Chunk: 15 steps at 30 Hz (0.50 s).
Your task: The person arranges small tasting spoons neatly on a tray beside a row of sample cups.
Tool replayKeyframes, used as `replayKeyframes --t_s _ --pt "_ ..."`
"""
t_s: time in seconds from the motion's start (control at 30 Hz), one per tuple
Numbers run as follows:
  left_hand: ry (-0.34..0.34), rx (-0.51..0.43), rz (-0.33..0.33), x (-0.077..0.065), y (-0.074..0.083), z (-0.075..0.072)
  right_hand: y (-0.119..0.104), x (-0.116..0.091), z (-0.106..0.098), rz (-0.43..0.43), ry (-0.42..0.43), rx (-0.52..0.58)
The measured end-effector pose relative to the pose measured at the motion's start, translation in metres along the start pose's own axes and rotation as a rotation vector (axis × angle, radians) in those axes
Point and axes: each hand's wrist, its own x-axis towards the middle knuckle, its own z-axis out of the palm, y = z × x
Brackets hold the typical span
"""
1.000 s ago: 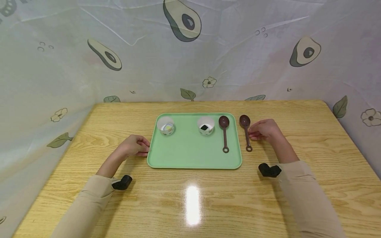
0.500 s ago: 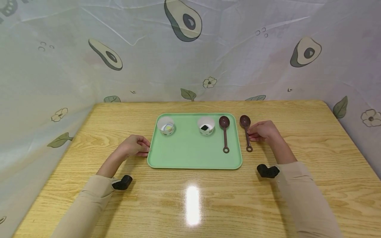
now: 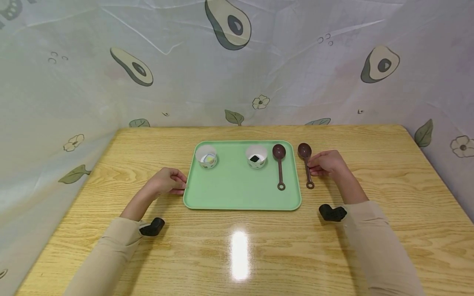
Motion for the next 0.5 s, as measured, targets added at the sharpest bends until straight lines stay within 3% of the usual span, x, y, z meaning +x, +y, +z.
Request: replayKeyframes --t_s 0.5 --pt "-0.001 0.01 0.006 -0.0002 0.0 -0.0009 0.0019 0.0026 0.0008 -0.001 0.015 -0.014"
